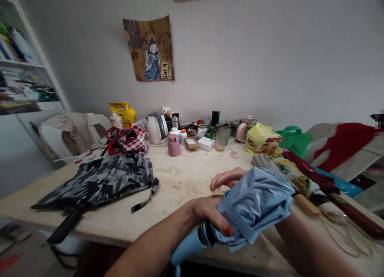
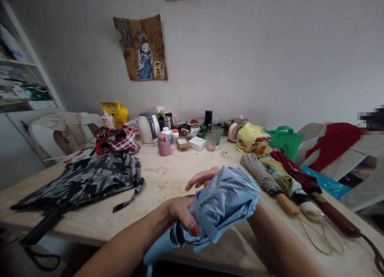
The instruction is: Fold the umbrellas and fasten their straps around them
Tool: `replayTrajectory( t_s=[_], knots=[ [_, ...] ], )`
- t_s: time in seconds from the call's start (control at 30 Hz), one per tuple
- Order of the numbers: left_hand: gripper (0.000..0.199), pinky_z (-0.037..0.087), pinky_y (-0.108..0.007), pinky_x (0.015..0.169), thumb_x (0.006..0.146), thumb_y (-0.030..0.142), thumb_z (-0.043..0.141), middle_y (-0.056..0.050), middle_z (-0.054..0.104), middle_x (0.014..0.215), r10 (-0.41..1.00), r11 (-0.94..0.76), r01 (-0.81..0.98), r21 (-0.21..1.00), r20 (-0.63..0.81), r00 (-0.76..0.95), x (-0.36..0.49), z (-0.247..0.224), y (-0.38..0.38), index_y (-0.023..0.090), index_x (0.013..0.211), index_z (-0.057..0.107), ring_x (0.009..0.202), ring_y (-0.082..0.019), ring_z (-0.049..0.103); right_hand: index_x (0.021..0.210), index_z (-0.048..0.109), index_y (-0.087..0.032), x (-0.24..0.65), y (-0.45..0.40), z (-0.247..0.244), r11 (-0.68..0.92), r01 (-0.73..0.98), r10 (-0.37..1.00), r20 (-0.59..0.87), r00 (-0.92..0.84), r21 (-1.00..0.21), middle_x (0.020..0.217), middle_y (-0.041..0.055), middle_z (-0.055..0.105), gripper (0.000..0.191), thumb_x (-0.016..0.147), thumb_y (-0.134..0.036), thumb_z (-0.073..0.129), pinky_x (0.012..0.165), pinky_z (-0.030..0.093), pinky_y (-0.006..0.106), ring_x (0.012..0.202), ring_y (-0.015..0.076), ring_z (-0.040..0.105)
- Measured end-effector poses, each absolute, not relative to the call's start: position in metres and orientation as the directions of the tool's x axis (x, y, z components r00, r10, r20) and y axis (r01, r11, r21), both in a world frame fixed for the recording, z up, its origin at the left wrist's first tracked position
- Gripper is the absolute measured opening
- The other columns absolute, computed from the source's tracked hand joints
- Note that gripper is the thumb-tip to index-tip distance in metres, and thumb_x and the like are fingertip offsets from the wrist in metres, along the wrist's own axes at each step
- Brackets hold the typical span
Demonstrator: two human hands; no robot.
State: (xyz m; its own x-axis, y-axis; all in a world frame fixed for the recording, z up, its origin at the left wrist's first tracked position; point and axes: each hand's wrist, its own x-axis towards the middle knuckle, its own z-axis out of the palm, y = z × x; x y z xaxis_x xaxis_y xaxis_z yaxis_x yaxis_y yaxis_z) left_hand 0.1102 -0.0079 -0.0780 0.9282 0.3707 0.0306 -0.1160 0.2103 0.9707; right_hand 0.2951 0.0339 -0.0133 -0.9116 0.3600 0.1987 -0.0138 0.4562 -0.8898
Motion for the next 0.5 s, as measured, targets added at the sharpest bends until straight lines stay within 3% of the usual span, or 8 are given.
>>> replayTrajectory(
  t_s=[0.13, 0.23, 0.33, 0.4, 0.5],
  knots=[
    [0.062, 0.048, -0.041, 0.084, 0.028, 0.032, 0.092, 0.001, 0.062, 0.073, 0.286, 0.209, -0.008, 0.978, -0.053, 0.957, 0.118, -0.083, -0.014, 0.014, 0.084, 0.072, 0.068, -0.017, 0.054, 0.092, 0.074, -0.014, 0.282, 0.031, -0.027, 0.296, -0.299, 0.193, 0.364, -0.911, -0.907, 0.08, 0.0103, 0.068, 0.034, 0.088, -0.046, 0.063, 0.077, 0.047, 0.035, 0.082, 0.019, 0.061],
    [0.07, 0.049, -0.044, 0.086, 0.027, 0.034, 0.092, 0.001, 0.06, 0.072, 0.239, 0.171, 0.035, 0.985, -0.076, 0.968, 0.121, -0.083, -0.018, 0.014, 0.091, 0.073, 0.071, -0.02, 0.056, 0.076, 0.072, -0.012, 0.277, 0.033, -0.029, 0.236, -0.37, 0.136, 0.407, -0.903, -0.899, 0.066, 0.007, 0.061, 0.027, 0.083, -0.038, 0.072, 0.067, 0.044, 0.031, 0.071, 0.0161, 0.057],
    [0.077, 0.048, -0.045, 0.089, 0.03, 0.035, 0.092, 0.001, 0.06, 0.072, 0.234, 0.143, 0.032, 0.989, -0.065, 0.97, 0.122, -0.085, -0.018, 0.014, 0.102, 0.072, 0.077, -0.023, 0.058, 0.07, 0.069, -0.011, 0.273, 0.032, -0.029, 0.288, -0.358, 0.195, 0.421, -0.886, -0.888, 0.063, 0.0047, 0.058, 0.025, 0.079, -0.033, 0.077, 0.065, 0.043, 0.03, 0.069, 0.0145, 0.054],
    [0.072, 0.048, -0.044, 0.09, 0.032, 0.036, 0.092, 0.002, 0.06, 0.071, 0.278, 0.135, -0.022, 0.991, -0.017, 0.96, 0.12, -0.086, -0.015, 0.013, 0.098, 0.071, 0.077, -0.022, 0.058, 0.073, 0.069, -0.012, 0.27, 0.035, -0.034, 0.372, -0.282, 0.278, 0.396, -0.875, -0.884, 0.068, 0.0047, 0.059, 0.024, 0.078, -0.034, 0.077, 0.066, 0.043, 0.029, 0.069, 0.0137, 0.054],
    [0.058, 0.05, -0.039, 0.082, 0.039, 0.038, 0.09, -0.002, 0.064, 0.071, 0.319, 0.15, -0.125, 0.981, 0.072, 0.945, 0.113, -0.083, -0.011, 0.012, 0.087, 0.07, 0.073, -0.019, 0.059, 0.075, 0.067, -0.015, 0.27, 0.048, -0.046, 0.465, -0.14, 0.403, 0.35, -0.845, -0.874, 0.073, 0.0039, 0.059, 0.036, 0.079, -0.05, 0.073, 0.068, 0.045, 0.031, 0.07, 0.0143, 0.053]
  ],
)
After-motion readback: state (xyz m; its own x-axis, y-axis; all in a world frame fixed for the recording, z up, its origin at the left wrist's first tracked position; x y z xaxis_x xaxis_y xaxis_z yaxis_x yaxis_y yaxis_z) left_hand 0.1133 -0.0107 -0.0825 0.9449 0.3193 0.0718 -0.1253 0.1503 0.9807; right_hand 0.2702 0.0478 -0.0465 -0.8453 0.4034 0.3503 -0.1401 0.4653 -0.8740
